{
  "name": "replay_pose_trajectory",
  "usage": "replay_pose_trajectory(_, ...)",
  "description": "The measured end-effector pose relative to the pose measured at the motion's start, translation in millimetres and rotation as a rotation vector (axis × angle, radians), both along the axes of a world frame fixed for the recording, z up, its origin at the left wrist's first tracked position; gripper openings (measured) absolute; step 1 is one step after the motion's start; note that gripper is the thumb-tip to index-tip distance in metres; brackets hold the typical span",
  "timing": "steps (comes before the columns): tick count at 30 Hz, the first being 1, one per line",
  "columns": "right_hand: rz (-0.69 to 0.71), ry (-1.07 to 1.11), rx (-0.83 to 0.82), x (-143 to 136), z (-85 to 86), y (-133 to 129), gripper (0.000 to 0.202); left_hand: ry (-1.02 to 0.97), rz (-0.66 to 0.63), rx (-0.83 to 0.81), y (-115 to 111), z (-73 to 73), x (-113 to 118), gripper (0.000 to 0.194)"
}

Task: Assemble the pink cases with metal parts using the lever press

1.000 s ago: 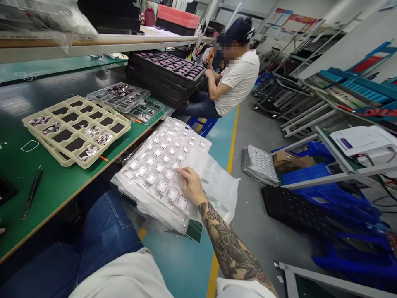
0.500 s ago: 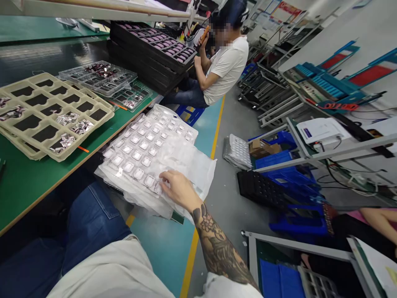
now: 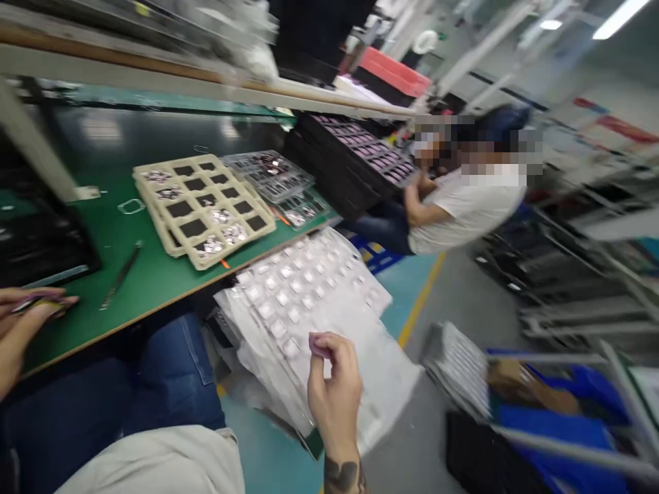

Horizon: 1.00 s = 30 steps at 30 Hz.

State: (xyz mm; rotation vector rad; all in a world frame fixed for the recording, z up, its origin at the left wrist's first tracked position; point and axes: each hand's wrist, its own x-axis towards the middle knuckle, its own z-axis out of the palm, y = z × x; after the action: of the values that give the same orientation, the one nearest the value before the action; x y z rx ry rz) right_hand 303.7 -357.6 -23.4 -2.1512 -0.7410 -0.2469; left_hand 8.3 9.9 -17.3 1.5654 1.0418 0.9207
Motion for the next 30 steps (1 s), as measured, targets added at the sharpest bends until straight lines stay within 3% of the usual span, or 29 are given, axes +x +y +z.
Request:
replay_pose_trajectory(3,0.281,0.026,0.130,-16.6,5.9,79.6,0.013,-0.173,-0.012,-0.089,2.7,-1.7,4.3,0.039)
replay_pose_trajectory(8,0.828,0.131,0.217,-64.7,16.1,229.1,0.022,-0.201,-0.019,-0.168,7.3,-3.9,8.9,0.044)
replay_pose_trajectory(10,0.959,0.146,0.248,-83.2,24.6,275.0,0.026,-0.229,-0.006,-0.181,6.6,-5.2,10.0,0.039)
replay_pose_trajectory(13,1.014,-0.015,0.268,-102.6,33.8,319.8,0.039,-0.311,0.026,-0.216,5.2,-6.9,11.5,0.036)
replay_pose_trajectory(17,1.115,-0.343,0.253,-115.5,29.2,339.2,0.057,-0.380,0.061,-0.236,7.2,-7.5,12.4,0.036)
replay_pose_trajectory(20,1.256,-0.388,0.196,-120.2,18.4,336.2,0.059,-0.330,0.094,-0.166,10.2,-6.9,10.5,0.046)
replay_pose_trajectory(23,1.284,-0.205,0.158,-123.2,12.4,330.9,0.056,-0.269,0.104,-0.122,11.6,-6.2,7.3,0.057)
replay_pose_trajectory(27,1.294,0.112,0.140,-125.4,17.4,328.3,0.042,-0.246,0.023,-0.150,11.6,-4.5,5.4,0.051)
replay_pose_trajectory(30,1.278,0.293,0.175,-125.6,21.7,329.8,0.032,-0.269,0.035,-0.165,12.1,-2.9,6.6,0.047)
